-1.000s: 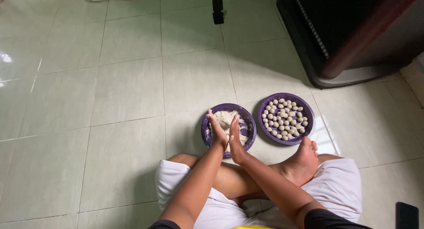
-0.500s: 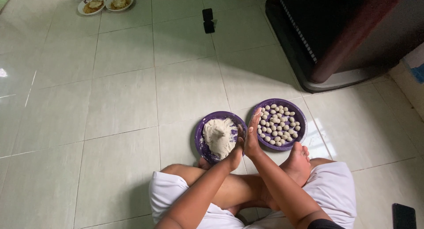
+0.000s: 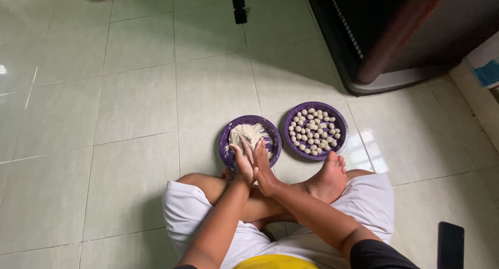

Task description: The person is hand-rolling small dough balls from a larger mass of dough and placing them into a separate bowl.

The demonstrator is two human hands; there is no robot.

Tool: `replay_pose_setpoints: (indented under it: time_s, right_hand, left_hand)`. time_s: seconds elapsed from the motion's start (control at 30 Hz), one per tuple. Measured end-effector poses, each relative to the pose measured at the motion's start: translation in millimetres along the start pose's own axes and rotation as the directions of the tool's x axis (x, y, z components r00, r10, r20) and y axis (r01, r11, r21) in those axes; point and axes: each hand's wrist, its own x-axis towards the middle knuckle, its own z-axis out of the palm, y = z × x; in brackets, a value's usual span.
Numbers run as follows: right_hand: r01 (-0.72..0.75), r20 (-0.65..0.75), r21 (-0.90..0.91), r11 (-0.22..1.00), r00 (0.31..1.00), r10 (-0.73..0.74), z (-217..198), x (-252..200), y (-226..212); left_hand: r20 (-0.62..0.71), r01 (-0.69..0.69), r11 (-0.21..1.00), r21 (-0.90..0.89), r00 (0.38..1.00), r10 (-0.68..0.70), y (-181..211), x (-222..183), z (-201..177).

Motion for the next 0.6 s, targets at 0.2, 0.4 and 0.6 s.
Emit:
replay_pose_setpoints:
  time_s: [0.2, 0.4, 0.6]
  right_hand:
    - [0.128, -0.012, 0.339, 0.932, 0.991, -0.132, -19.1, 0.4, -23.7]
    - [0.294, -0.267, 0.424, 0.856, 0.944, -0.192, -49.4, 11.7, -33.6]
    - [0.293, -0.393, 0.377, 0.879, 0.910, -0.135, -54.2, 5.4, -33.8]
  left_hand:
    - [0.045, -0.162, 0.987, 0.015, 0.986, 0.161, -1.1, 2.5, 9.9]
    - [0.093, -0.292, 0.956, 0.038, 0.953, 0.288, -5.0, 17.7, 14.4]
    - [0.133, -0.413, 0.909, 0.055, 0.905, 0.403, -11.7, 32.6, 20.3]
